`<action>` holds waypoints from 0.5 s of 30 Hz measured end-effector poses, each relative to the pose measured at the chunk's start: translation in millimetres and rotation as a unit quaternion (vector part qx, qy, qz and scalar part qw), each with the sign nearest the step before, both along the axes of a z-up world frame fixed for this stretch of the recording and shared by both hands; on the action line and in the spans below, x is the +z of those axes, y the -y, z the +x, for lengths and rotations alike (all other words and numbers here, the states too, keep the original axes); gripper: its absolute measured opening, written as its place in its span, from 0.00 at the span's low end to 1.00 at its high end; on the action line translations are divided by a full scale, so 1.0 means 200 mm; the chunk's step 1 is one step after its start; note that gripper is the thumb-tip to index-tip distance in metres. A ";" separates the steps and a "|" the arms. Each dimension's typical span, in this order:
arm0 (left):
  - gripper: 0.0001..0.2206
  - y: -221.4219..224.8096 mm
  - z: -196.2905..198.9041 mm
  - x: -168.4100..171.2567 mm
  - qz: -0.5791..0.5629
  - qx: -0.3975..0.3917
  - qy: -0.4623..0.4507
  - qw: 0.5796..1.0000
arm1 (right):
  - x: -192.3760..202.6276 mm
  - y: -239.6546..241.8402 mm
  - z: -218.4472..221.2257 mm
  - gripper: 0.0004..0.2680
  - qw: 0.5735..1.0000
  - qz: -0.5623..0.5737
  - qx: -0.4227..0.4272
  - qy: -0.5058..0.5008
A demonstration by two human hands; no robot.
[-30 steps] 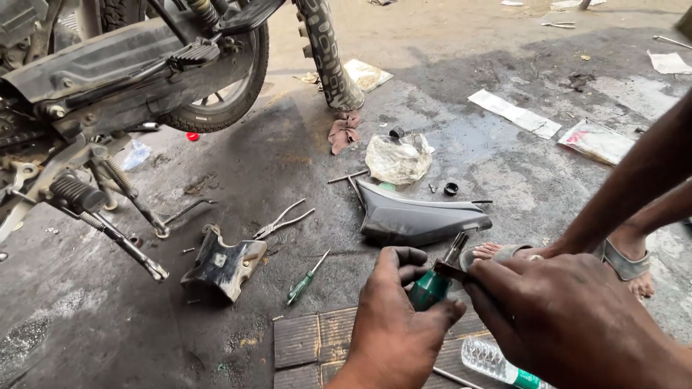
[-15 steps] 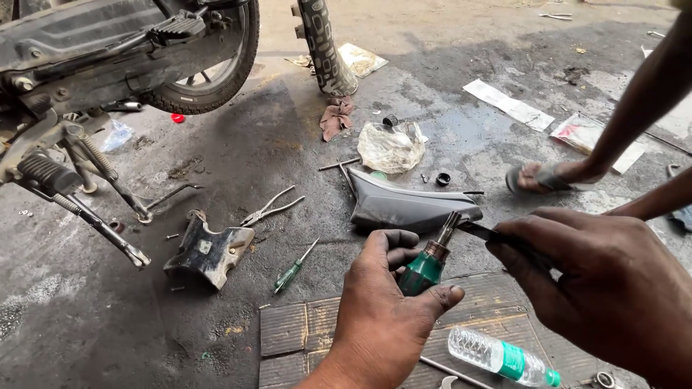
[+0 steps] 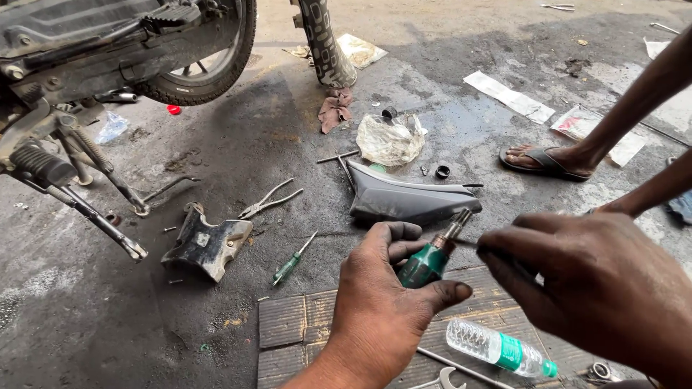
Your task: The person repairs a motorcycle starter motor by cleaning the commutator slots with a small metal scraper.
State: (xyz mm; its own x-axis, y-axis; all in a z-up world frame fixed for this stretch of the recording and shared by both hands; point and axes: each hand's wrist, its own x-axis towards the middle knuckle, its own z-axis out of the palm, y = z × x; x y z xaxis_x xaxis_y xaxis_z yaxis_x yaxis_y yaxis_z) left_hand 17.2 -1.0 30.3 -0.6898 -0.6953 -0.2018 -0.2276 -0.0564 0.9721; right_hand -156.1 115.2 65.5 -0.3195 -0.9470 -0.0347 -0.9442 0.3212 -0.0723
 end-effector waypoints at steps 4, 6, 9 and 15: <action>0.35 0.00 0.00 0.02 -0.018 0.008 0.036 0.999 | 0.00 -0.02 -0.01 0.07 0.998 -0.032 -0.009 -0.061; 0.34 0.01 0.00 0.01 -0.027 0.018 0.038 0.999 | -0.11 -0.08 -0.08 0.06 0.985 -0.136 0.106 0.010; 0.30 0.00 0.00 -0.01 -0.045 0.023 0.000 0.999 | -0.03 -0.03 0.04 0.05 0.985 -0.125 0.116 0.020; 0.30 0.00 0.00 -0.01 -0.027 0.020 0.007 0.999 | -0.05 -0.03 0.02 0.04 0.959 -0.215 0.169 0.071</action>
